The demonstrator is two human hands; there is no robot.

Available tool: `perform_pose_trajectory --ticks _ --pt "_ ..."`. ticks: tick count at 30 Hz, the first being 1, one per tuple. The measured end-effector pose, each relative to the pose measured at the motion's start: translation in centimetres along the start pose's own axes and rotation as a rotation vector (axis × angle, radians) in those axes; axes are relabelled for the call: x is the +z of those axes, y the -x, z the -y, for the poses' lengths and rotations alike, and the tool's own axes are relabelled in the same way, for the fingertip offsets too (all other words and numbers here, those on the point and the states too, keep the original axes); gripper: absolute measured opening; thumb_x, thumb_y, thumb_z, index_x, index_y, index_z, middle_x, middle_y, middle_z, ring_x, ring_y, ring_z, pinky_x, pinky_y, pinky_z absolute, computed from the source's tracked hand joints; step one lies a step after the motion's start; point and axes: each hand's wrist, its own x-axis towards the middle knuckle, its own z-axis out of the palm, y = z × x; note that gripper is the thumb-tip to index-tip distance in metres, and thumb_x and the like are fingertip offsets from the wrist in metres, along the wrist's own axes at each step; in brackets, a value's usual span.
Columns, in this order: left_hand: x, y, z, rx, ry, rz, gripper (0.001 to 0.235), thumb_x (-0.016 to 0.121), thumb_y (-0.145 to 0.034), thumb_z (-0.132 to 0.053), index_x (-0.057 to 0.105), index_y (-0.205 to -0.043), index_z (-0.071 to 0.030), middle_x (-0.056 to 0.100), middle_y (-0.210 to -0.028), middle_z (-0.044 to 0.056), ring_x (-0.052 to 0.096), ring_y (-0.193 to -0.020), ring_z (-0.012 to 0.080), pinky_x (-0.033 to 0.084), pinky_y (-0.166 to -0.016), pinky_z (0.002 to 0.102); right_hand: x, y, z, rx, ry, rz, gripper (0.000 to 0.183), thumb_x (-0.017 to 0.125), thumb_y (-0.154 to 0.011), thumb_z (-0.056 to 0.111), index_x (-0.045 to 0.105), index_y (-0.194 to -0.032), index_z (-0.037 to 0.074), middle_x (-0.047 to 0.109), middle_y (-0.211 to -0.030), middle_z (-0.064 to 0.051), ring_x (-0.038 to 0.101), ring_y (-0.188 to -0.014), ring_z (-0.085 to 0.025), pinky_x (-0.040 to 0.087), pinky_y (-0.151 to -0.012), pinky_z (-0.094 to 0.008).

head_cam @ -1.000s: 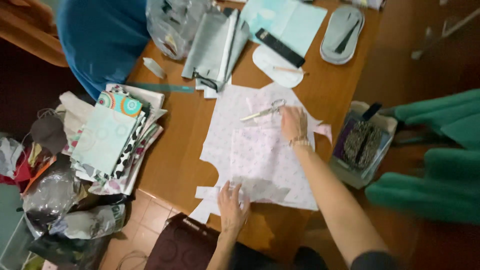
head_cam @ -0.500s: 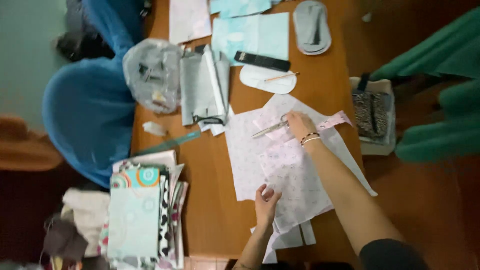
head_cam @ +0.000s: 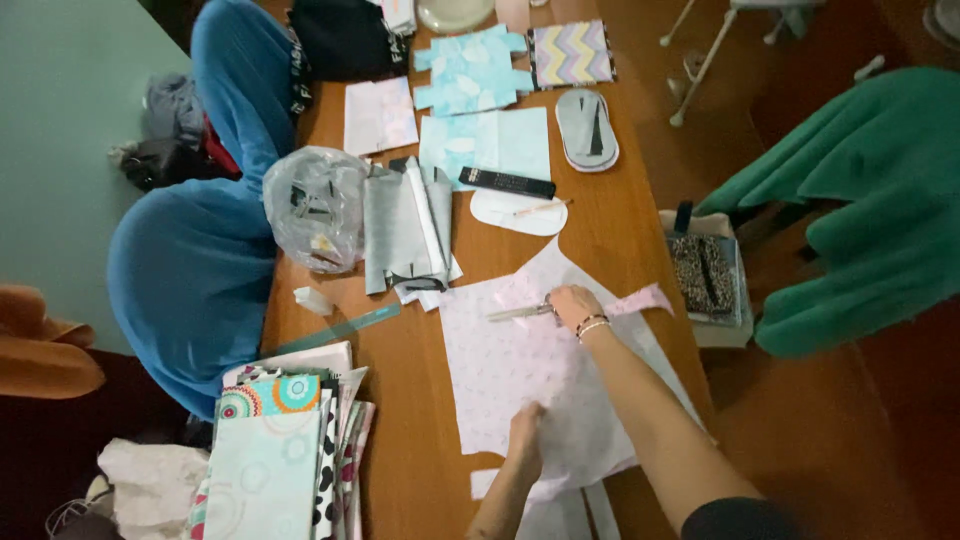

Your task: Cutting out pattern pieces from fabric using scissors

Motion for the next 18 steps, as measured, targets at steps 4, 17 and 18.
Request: perform_pose_trajectory --ticks 4,17,18 --pt "-2.4 -1.5 2.3 -0.165 0.266 -0.009 0.012 0.062 -0.076 -0.022 0.060 -0.077 -0.011 0.054 -0.070 0.006 0.050 -0.060 0.0256 0.037 -0.052 0.039 -0.1 0.2 0.4 -0.015 0.056 -0.093 0.022 0.059 -0.083 0.004 0.075 -0.091 0.015 0.074 -0.087 -0.008 0.073 -0.084 -0.031 0.059 -0.074 -0.044" --pt "-8.6 9.1 -0.1 -0.181 0.508 0.288 0.051 0.061 -0.088 -0.037 0.063 -0.133 -0.013 0.069 -0.118 0.010 0.064 -0.105 0.0288 0.044 -0.091 0.037 -8.1 18.7 2.5 0.215 -0.444 -0.670 0.055 0.081 -0.075 0.057 0.067 -0.061 0.006 0.059 -0.091 -0.008 0.054 -0.088 -0.031 0.045 -0.075 -0.042" --pt "-8.8 9.5 0.0 -0.156 0.403 0.318 0.054 0.059 -0.090 -0.038 0.059 -0.138 -0.014 0.070 -0.127 0.012 0.064 -0.115 0.0286 0.040 -0.106 0.037 -8.1 21.5 3.0 0.262 -0.455 -0.645 0.058 0.078 -0.081 0.052 0.066 -0.063 -0.001 0.062 -0.091 -0.013 0.057 -0.091 -0.034 0.046 -0.074 -0.044"
